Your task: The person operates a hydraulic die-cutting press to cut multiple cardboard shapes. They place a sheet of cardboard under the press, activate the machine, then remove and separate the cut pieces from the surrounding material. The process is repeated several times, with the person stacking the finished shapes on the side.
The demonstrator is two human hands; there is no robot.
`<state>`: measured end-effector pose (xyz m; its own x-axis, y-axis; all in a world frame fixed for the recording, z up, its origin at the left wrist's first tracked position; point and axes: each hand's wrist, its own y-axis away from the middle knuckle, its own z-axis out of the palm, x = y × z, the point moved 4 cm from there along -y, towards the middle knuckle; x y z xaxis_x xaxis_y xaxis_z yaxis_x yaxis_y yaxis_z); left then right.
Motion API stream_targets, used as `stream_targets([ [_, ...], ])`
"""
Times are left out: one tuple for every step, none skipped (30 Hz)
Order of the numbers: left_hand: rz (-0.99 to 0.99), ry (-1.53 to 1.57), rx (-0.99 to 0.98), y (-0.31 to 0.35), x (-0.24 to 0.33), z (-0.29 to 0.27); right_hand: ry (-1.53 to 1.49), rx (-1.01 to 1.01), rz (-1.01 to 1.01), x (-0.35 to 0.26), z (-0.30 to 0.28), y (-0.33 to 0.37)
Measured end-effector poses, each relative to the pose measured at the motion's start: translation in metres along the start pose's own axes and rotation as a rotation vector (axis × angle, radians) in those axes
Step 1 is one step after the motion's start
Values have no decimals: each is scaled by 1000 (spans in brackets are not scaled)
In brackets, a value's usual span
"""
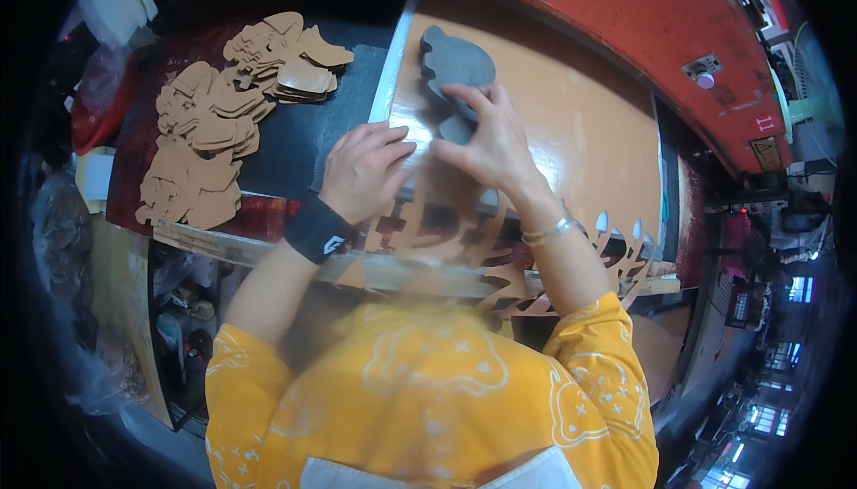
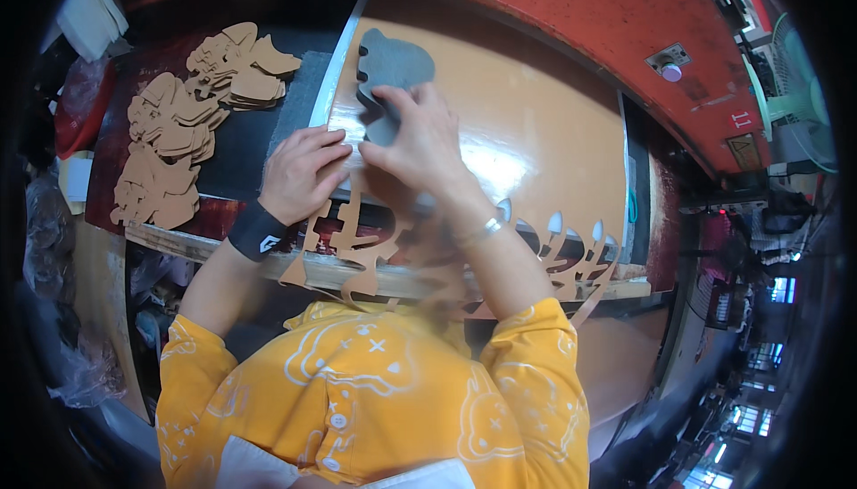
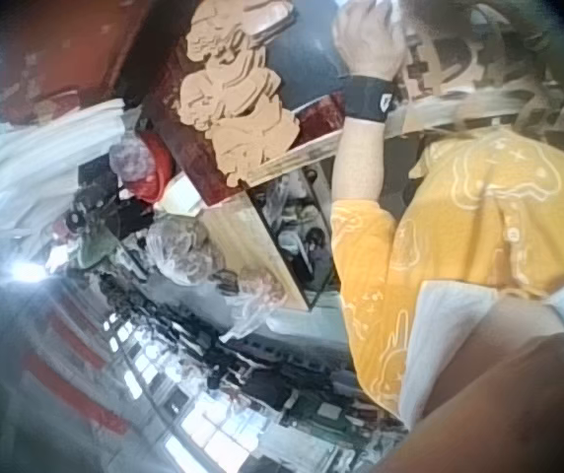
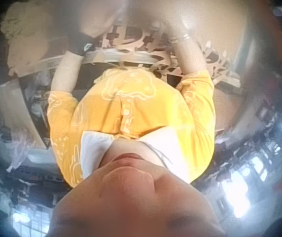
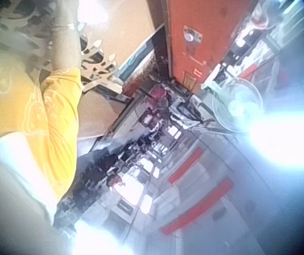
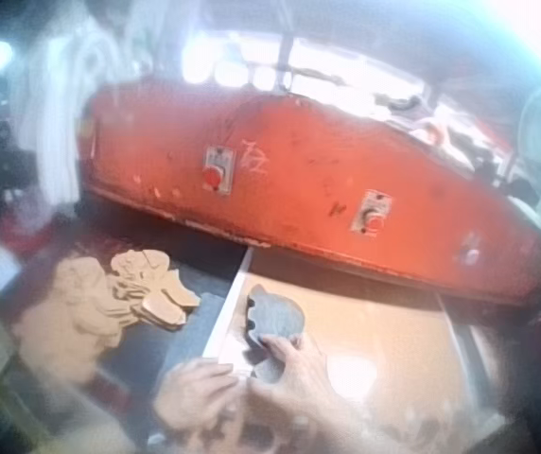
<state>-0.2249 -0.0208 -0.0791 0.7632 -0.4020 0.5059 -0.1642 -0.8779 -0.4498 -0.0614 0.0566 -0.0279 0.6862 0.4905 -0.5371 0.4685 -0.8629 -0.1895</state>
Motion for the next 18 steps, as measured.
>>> stream_targets([
  [-27,25,32,-2,-2,1,45,19,14,-2,10,-8],
  [-55,46,37,-3,-5,2,89,38,27,-3,18,-15],
  [-41,65,99,-5,-7,2,138,62,52,-3,25,-19],
  [-65,80,106,-6,-11,3,165,80,38,-5,30,-22],
  [-80,93,98,-7,-13,4,198,101,38,-4,32,-24],
  [-94,108,90,-9,-16,5,215,107,26,-3,34,-25],
  [-90,114,98,-9,-17,5,224,110,9,-2,35,-26],
  [-85,120,104,-10,-18,4,213,98,-17,-1,34,-26],
  [-83,124,109,-11,-18,4,216,82,-6,1,33,-26],
  [-87,129,107,-11,-19,3,203,78,-40,0,32,-25],
  [-92,130,108,-12,-19,2,203,72,-40,0,31,-25],
  [-87,131,109,-13,-19,2,199,77,-52,-1,30,-25],
  [-102,136,101,-13,-19,2,201,64,-22,-1,30,-23],
  [-111,143,90,-13,-19,2,197,59,-1,-3,31,-22],
  [-125,152,81,-13,-20,3,181,52,7,-6,33,-20],
  [-124,150,79,-13,-20,3,190,67,28,-9,34,-18],
  [-127,152,81,-13,-20,3,188,81,34,-12,36,-17],
  [-130,154,83,-12,-21,3,190,87,55,-13,37,-15],
])
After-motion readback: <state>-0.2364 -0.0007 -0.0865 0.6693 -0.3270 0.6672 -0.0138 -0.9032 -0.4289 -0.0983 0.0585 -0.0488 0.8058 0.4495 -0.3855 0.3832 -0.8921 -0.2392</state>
